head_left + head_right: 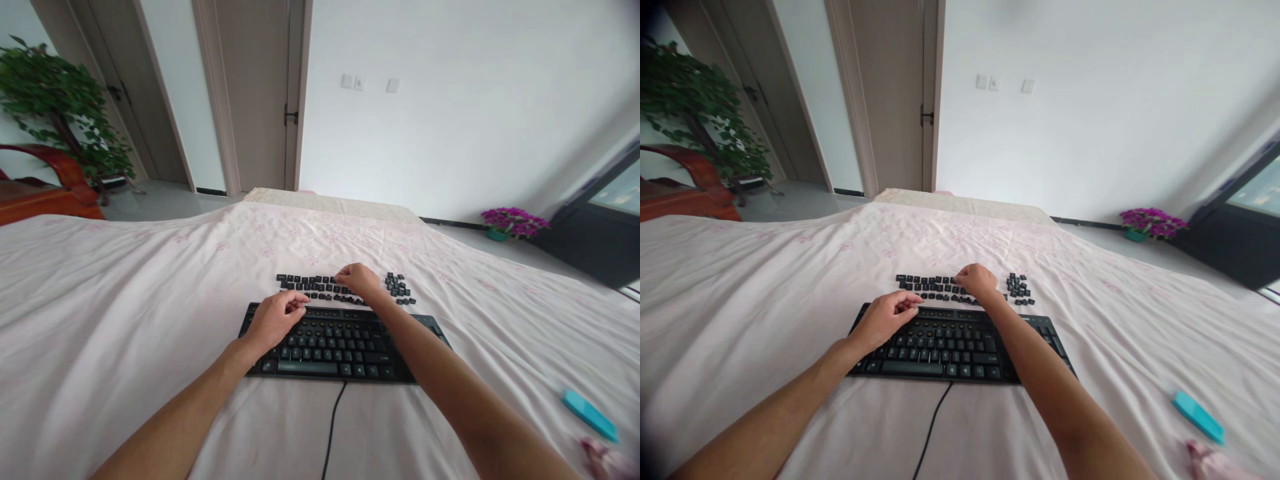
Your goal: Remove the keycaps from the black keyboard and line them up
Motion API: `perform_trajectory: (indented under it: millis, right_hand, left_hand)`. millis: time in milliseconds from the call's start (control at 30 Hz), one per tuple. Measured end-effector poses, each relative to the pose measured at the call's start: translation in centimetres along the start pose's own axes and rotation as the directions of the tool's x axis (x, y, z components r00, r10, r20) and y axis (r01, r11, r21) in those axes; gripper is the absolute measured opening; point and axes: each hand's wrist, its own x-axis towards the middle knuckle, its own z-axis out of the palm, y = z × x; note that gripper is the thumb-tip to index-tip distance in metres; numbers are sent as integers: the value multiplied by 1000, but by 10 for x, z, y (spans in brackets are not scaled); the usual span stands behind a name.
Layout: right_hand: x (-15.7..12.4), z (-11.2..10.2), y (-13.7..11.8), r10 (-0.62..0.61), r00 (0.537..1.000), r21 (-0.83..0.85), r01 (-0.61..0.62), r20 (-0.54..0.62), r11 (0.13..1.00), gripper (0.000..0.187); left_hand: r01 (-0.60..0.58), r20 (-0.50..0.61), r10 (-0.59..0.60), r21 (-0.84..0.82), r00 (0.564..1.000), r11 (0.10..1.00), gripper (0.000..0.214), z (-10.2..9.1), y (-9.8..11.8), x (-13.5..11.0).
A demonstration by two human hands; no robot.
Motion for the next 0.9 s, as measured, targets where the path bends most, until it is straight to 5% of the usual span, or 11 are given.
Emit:
perform_trajectory:
  millis: [167, 400, 633, 900]
  right_hand:
    - [-8, -15, -2, -52, 996, 60, 56, -77, 997, 39]
    - [-52, -52, -7, -416, 897, 287, 441, -148, 850, 59]
    - [-101, -35, -8, -391, 920, 667, 270, 34, 695, 36]
    - [-114, -23, -10, -460, 887, 583, 353, 41, 732, 23]
  left_hand:
    - [5, 9, -5, -2, 1000, 1000, 23, -1, 2, 0]
    - [10, 24, -11, 19, 1000, 1000, 22, -1, 4, 0]
    - [-62, 96, 54, 91, 994, 994, 24, -2, 10, -3]
    - [-177, 109, 156, 229, 982, 957, 24, 4, 17, -9]
